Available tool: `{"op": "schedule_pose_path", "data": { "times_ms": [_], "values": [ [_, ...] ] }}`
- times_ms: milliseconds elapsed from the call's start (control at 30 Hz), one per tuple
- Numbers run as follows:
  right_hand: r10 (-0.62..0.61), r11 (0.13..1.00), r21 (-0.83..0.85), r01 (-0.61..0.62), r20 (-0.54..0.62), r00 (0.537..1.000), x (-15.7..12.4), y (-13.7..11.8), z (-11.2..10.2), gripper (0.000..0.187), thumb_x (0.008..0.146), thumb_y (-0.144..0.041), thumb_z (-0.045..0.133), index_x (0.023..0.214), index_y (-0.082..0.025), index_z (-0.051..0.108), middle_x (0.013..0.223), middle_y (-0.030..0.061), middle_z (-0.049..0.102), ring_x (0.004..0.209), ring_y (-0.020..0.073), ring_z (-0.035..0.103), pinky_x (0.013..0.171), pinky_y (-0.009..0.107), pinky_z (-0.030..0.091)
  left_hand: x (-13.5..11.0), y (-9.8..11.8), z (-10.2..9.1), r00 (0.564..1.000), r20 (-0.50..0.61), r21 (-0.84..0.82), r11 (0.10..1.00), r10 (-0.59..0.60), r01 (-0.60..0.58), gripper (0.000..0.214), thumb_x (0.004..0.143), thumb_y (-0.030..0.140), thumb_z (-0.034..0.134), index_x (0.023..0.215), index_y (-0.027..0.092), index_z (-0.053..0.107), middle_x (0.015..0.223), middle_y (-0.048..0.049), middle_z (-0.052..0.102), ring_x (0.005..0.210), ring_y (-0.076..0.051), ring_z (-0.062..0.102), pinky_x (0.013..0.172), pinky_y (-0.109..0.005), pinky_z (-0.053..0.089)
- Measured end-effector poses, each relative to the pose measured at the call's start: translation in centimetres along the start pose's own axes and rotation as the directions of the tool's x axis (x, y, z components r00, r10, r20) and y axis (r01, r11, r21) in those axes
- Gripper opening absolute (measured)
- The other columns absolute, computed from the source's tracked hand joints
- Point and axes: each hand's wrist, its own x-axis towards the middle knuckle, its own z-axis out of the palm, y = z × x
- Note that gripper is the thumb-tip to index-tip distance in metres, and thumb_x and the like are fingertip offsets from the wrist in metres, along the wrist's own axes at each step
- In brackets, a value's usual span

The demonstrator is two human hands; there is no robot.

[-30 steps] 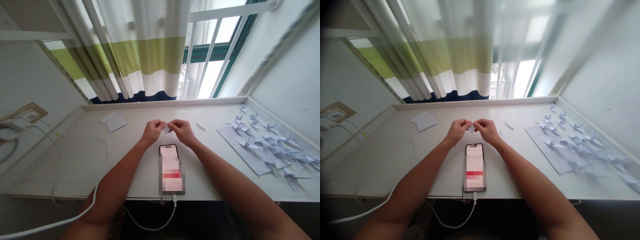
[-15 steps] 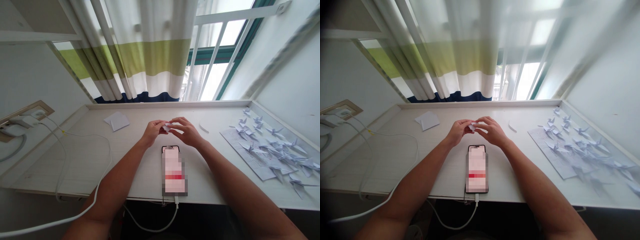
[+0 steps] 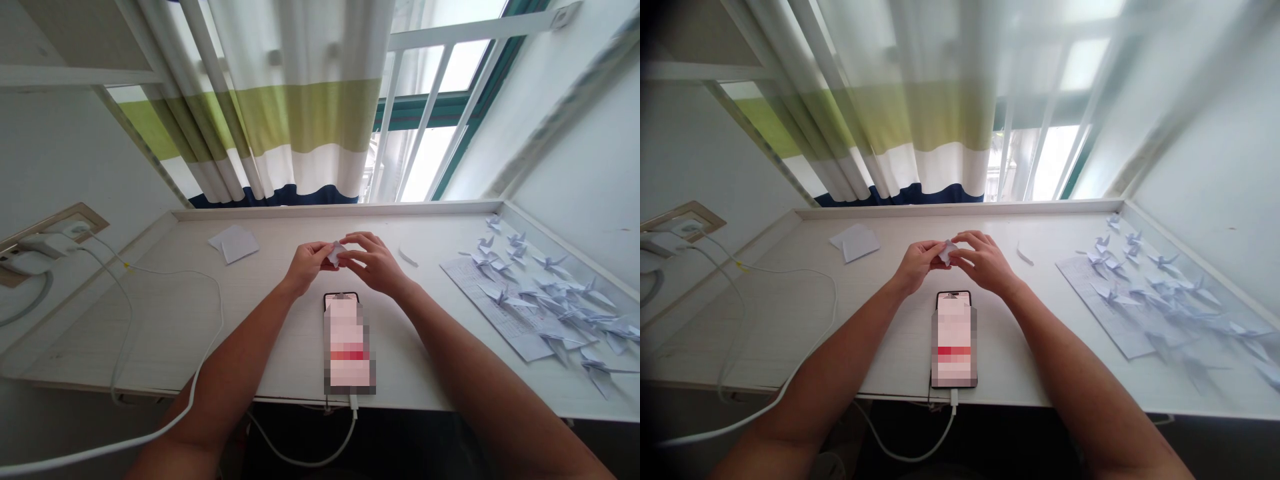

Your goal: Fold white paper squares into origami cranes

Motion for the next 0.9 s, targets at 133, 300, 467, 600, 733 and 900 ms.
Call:
{"op": "schedule_pose_path", "data": {
  "times_ms": [133, 300, 467, 600, 733, 900],
  "values": [
    [0.083, 0.989, 0.125, -0.075, -0.064, 0.994, 0.1, -0.3, 0.1, 0.016, 0.098, -0.031, 0.058, 0.098, -0.025, 0.072, 0.107, 0.0091, 0.071, 0.106, 0.0268, 0.061, 0.089, 0.047, 0.053, -0.1, 0.1, 0.1, 0.996, 0.093, 0.008, 1.0, 0.015, -0.016, 0.044, 0.084, 0.054, 0.072, 0.096, 0.011, 0.074, 0.081, -0.0097, 0.075, 0.077, -0.021, 0.074, 0.075, -0.036, 0.06],
    [0.292, 0.923, 0.303, -0.236, -0.157, 0.943, 0.4, -0.7, 0.2, 0.02, 0.097, -0.038, 0.06, 0.088, -0.023, 0.069, 0.094, 0.0074, 0.072, 0.091, 0.0241, 0.066, 0.084, 0.043, 0.055, -0.3, 0.1, 0.3, 0.979, 0.19, 0.052, 0.995, 0.068, -0.08, 0.048, 0.079, 0.049, 0.078, 0.11, 0.013, 0.072, 0.095, -0.0116, 0.077, 0.089, -0.023, 0.074, 0.082, -0.038, 0.059],
    [0.397, 0.885, 0.328, -0.33, -0.164, 0.903, 0.3, -1.0, 0.6, 0.024, 0.097, -0.043, 0.057, 0.087, -0.023, 0.067, 0.087, 0.0048, 0.071, 0.079, 0.0202, 0.065, 0.075, 0.037, 0.056, -0.4, -0.2, 0.5, 0.98, 0.181, 0.12, 0.987, 0.085, -0.108, 0.047, 0.075, 0.046, 0.082, 0.107, 0.013, 0.073, 0.09, -0.0106, 0.077, 0.084, -0.023, 0.074, 0.079, -0.038, 0.058],
    [0.404, 0.88, 0.336, -0.336, -0.158, 0.901, 0.3, -1.3, 0.7, 0.027, 0.097, -0.046, 0.056, 0.087, -0.023, 0.067, 0.086, 0.0051, 0.071, 0.079, 0.02, 0.065, 0.075, 0.037, 0.057, -0.2, -0.4, 0.5, 0.986, 0.14, 0.174, 0.978, 0.093, -0.117, 0.042, 0.079, 0.051, 0.075, 0.096, 0.013, 0.076, 0.087, -0.0098, 0.076, 0.079, -0.021, 0.073, 0.074, -0.036, 0.059],
    [0.495, 0.802, 0.428, -0.416, -0.089, 0.864, 0.6, -1.6, 0.8, 0.025, 0.09, -0.047, 0.065, 0.094, -0.022, 0.067, 0.092, 0.0064, 0.073, 0.083, 0.0204, 0.068, 0.073, 0.035, 0.058, 0.0, -0.6, 0.4, 0.98, 0.035, 0.282, 0.939, 0.195, -0.197, 0.039, 0.084, 0.053, 0.069, 0.088, 0.015, 0.078, 0.08, -0.0064, 0.074, 0.074, -0.018, 0.067, 0.068, -0.031, 0.057],
    [0.631, 0.581, 0.591, -0.56, 0.109, 0.768, 0.7, -1.6, 1.6, 0.029, 0.084, -0.043, 0.072, 0.098, -0.018, 0.066, 0.088, 0.0086, 0.075, 0.081, 0.0215, 0.071, 0.069, 0.034, 0.058, -0.1, -1.1, 1.0, 0.912, -0.136, 0.424, 0.855, 0.387, -0.3, 0.032, 0.088, 0.048, 0.066, 0.088, 0.018, 0.077, 0.087, -0.0054, 0.074, 0.079, -0.017, 0.064, 0.067, -0.027, 0.052]
  ]
}}
